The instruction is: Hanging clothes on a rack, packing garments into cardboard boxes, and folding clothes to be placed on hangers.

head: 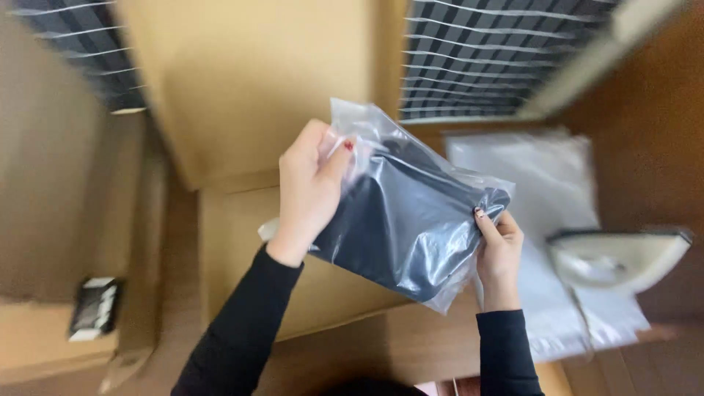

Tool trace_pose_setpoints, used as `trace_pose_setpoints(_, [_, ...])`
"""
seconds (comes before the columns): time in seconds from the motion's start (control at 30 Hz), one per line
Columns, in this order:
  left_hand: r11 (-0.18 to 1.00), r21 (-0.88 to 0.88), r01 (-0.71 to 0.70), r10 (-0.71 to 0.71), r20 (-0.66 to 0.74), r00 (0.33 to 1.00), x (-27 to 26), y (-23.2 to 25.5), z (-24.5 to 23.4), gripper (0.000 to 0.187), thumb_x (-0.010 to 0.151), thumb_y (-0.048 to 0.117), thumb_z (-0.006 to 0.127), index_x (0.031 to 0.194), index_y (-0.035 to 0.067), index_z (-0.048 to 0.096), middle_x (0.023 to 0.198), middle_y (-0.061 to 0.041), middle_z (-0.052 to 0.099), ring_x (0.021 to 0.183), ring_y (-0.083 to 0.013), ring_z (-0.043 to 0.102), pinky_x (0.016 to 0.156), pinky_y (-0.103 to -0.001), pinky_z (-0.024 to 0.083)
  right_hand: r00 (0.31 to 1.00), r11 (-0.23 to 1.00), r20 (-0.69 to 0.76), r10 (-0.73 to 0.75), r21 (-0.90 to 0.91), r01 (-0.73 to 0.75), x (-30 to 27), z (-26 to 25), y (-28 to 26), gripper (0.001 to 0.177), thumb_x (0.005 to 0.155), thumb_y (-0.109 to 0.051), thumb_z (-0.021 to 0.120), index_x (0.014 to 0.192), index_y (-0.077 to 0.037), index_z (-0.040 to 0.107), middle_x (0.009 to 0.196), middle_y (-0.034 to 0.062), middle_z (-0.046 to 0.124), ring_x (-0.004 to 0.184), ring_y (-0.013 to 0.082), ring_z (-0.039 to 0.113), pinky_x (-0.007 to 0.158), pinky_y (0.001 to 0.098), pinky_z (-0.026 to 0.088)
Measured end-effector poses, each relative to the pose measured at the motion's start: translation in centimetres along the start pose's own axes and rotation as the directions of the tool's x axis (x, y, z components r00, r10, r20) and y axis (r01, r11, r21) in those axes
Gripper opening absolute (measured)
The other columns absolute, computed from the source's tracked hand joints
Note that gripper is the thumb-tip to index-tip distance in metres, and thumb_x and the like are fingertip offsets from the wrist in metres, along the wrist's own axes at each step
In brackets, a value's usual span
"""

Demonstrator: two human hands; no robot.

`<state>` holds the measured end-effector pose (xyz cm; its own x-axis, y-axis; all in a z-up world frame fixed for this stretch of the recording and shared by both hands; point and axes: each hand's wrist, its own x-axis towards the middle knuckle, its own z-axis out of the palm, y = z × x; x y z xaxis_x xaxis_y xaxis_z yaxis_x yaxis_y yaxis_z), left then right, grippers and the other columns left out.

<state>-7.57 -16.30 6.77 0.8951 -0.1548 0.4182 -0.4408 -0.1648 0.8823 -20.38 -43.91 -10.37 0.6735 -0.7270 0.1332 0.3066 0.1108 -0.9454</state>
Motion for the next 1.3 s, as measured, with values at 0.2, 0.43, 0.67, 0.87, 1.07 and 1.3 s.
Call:
trace_pose_setpoints(0.2, [0.997,0.038,-0.065,0.05,0.307,0.951,3.0,-2.8,15.9,0.009,0.082,0.019,0.063,0.081,0.012,0.058,0.069,-0.015,0.061,0.073,-0.0385,0.061,0.069,-0.045,0.048,0.883,0.986,-0.469,-0.015,-0.154,-0.065,-3.4,-7.4,-4.9,0.014,0.084,-0.011,0.073,0.077,-0.007,0.062,0.065,0.0009,0.058,0.057,0.0074,0.059,0.051,0.0183,0.049])
trace_pose_setpoints(0.43, [0.96,0.241,-0.144,-0.031,0.601,0.798,1.7,-9.5,31.9,0.011,0.079,0.02,0.06,0.08,0.009,0.06,0.074,-0.015,0.066,0.08,-0.0377,0.067,0.069,-0.046,0.054,0.678,0.941,-0.729,0.089,-0.162,-0.298,-5.7,-18.4,2.7,0.024,0.077,-0.02,0.077,0.07,-0.009,0.057,0.054,-0.0026,0.047,0.043,0.0052,0.048,0.037,0.0147,0.043])
trace_pose_setpoints(0.67, [0.85,0.424,-0.313,-0.049,0.655,0.754,-2.2,-10.9,31.6,0.036,0.083,0.016,0.065,0.11,0.007,0.043,0.111,-0.016,0.054,0.099,-0.0394,0.061,0.083,-0.055,0.05,0.708,0.771,-0.704,0.057,-0.419,-0.479,-8.0,-15.8,1.9,0.042,0.078,-0.02,0.08,0.106,-0.004,0.054,0.097,0.0197,0.061,0.074,0.0291,0.066,0.061,0.0409,0.057])
trace_pose_setpoints(0.87, [0.696,0.461,-0.551,-0.179,0.854,0.488,-7.1,-11.8,28.4,0.066,0.086,0.035,0.062,0.14,0.006,0.036,0.15,-0.016,0.029,0.14,-0.0372,0.02,0.103,-0.067,0.02,0.871,0.285,-0.435,-0.227,-0.885,-0.368,-9.5,-10.4,-0.7,0.074,0.08,-0.024,0.072,0.14,-0.004,0.033,0.136,0.0215,0.033,0.126,0.0425,0.035,0.096,0.0656,0.029])
trace_pose_setpoints(1.07, [0.655,0.506,-0.561,-0.06,0.775,0.629,-7.5,-15.4,24.7,0.053,0.077,0.052,0.064,0.111,0.011,0.057,0.139,-0.013,0.039,0.125,-0.035,0.038,0.087,-0.068,0.032,0.959,0.061,0.026,-0.283,-0.997,0.045,-7.1,-14.5,3.9,0.055,0.077,-0.043,0.065,0.119,-0.008,0.059,0.125,0.0186,0.053,0.121,0.0363,0.045,0.104,0.0488,0.033])
trace_pose_setpoints(1.3, [0.785,0.546,-0.294,0.324,0.043,0.945,2.8,-9.1,5.2,0.018,0.083,0.022,0.056,0.096,0.011,0.063,0.123,-0.02,0.057,0.115,-0.0338,0.053,0.089,-0.051,0.039,0.904,0.103,0.257,-0.341,-0.946,0.308,3.1,-2.7,-0.1,0.051,0.083,-0.042,0.064,0.124,-0.012,0.06,0.124,0.0151,0.054,0.115,0.0385,0.05,0.09,0.058,0.036])
